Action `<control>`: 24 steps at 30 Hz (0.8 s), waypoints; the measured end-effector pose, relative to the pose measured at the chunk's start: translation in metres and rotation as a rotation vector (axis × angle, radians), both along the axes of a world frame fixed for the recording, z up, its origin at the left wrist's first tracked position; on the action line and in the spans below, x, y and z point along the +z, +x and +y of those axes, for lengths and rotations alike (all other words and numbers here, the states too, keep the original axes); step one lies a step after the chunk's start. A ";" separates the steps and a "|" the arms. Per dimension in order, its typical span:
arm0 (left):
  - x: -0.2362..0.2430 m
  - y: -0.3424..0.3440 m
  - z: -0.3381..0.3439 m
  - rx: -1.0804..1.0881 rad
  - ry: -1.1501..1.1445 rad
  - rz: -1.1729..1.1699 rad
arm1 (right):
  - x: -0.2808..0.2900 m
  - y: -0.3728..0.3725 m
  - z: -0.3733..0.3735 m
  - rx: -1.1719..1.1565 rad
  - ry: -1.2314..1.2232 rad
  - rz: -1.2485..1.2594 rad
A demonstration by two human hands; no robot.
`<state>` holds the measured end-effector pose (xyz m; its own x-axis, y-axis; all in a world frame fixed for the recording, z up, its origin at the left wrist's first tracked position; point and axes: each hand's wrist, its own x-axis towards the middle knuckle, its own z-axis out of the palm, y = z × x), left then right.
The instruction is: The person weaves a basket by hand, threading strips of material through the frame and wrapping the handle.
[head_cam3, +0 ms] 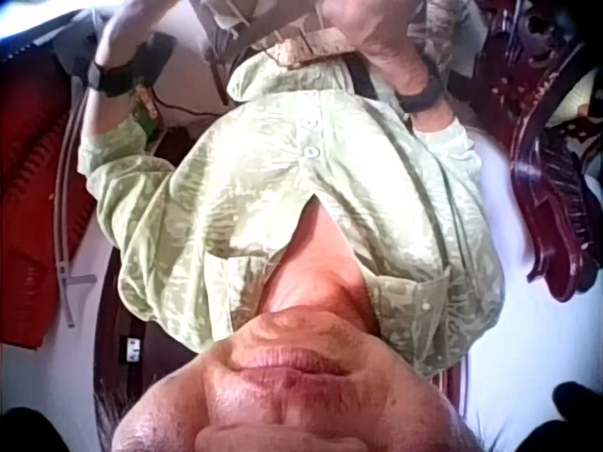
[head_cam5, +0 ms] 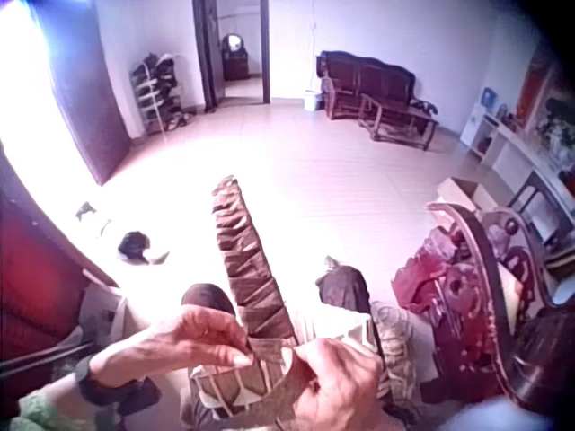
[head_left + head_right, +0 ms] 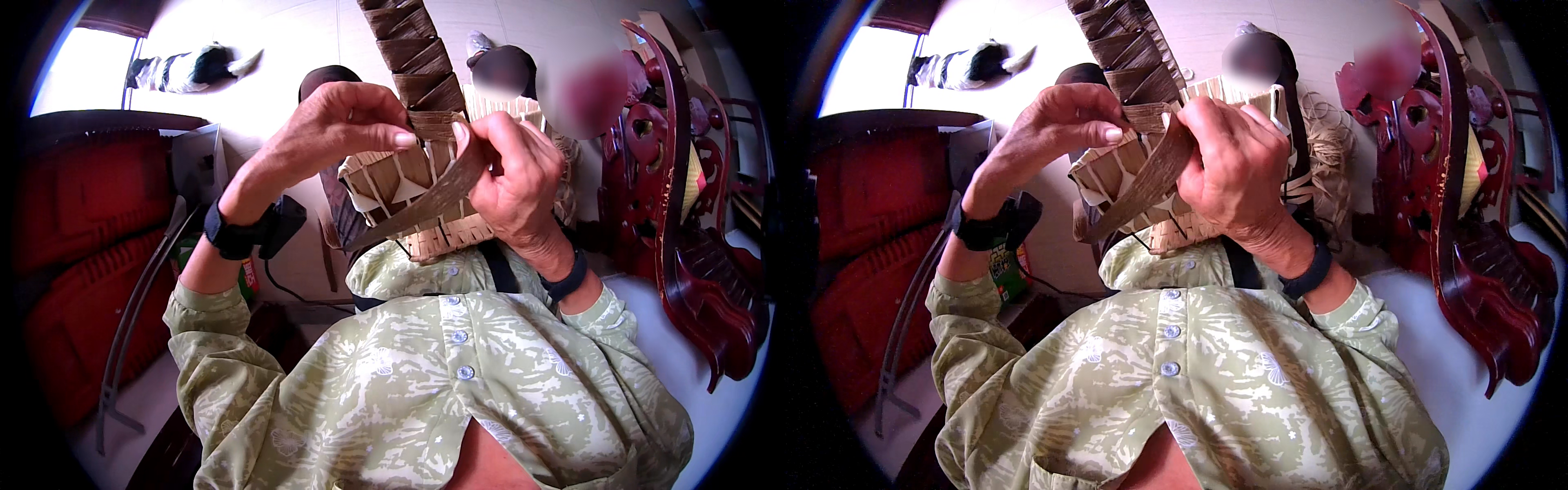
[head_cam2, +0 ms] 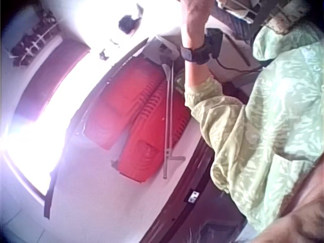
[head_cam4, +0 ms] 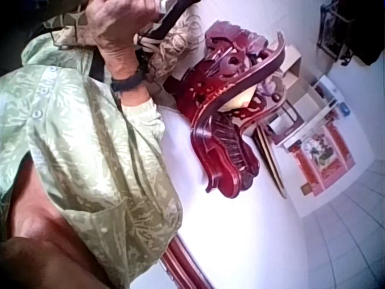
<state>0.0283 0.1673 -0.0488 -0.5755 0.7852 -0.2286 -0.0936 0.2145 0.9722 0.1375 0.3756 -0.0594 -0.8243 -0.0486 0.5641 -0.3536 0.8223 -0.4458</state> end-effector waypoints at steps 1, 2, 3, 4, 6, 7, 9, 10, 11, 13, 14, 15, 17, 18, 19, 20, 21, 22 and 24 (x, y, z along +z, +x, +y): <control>-0.006 -0.001 0.003 -0.002 0.031 -0.009 | 0.003 0.000 -0.003 -0.031 0.008 -0.026; -0.009 -0.001 0.005 -0.003 0.062 -0.018 | 0.008 0.000 -0.006 -0.061 0.015 -0.053; -0.010 0.005 0.011 0.084 0.077 -0.074 | 0.011 -0.001 -0.006 -0.070 0.018 -0.090; -0.013 0.005 0.013 0.103 0.052 -0.073 | 0.014 -0.002 -0.005 -0.078 0.022 -0.126; -0.019 0.004 0.015 0.144 0.000 -0.071 | 0.016 -0.003 -0.005 -0.070 0.003 -0.177; -0.017 0.005 0.018 0.158 0.007 -0.058 | 0.016 -0.003 -0.003 -0.058 -0.018 -0.193; -0.006 0.011 0.023 0.187 0.000 -0.052 | 0.016 -0.003 -0.001 -0.028 -0.043 -0.200; -0.003 0.013 0.024 0.203 -0.005 -0.051 | 0.018 -0.003 -0.001 -0.011 -0.046 -0.193; -0.002 0.012 0.024 0.182 -0.028 -0.080 | 0.019 -0.004 0.000 0.007 -0.050 -0.186; -0.001 0.009 0.024 0.141 -0.074 -0.137 | 0.023 -0.006 0.004 0.036 -0.060 -0.223; -0.003 0.009 0.024 0.138 -0.104 -0.149 | 0.026 -0.007 0.008 0.063 -0.068 -0.258; -0.006 0.009 0.023 0.134 -0.134 -0.161 | 0.029 -0.008 0.011 0.090 -0.076 -0.294; -0.006 0.010 0.025 0.143 -0.115 -0.173 | 0.034 -0.013 0.020 0.156 -0.081 -0.370; -0.002 0.013 0.028 0.159 -0.068 -0.172 | 0.037 -0.016 0.026 0.191 -0.078 -0.424; 0.001 0.015 0.029 0.175 -0.023 -0.171 | 0.040 -0.018 0.033 0.225 -0.076 -0.480; 0.001 0.015 0.030 0.180 -0.006 -0.160 | 0.043 -0.021 0.038 0.252 -0.082 -0.482; 0.001 0.015 0.031 0.187 0.011 -0.149 | 0.046 -0.024 0.042 0.281 -0.088 -0.484; 0.000 0.016 0.032 0.192 0.028 -0.140 | 0.049 -0.028 0.047 0.308 -0.094 -0.487; -0.001 0.016 0.033 0.200 0.019 -0.145 | 0.051 -0.043 0.054 0.277 0.048 -0.408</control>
<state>0.0440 0.2002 -0.0501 -0.6819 0.6641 -0.3066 -0.2713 0.1596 0.9492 0.0944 0.4299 -0.0082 -0.9299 -0.3153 0.1895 -0.3662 0.7451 -0.5574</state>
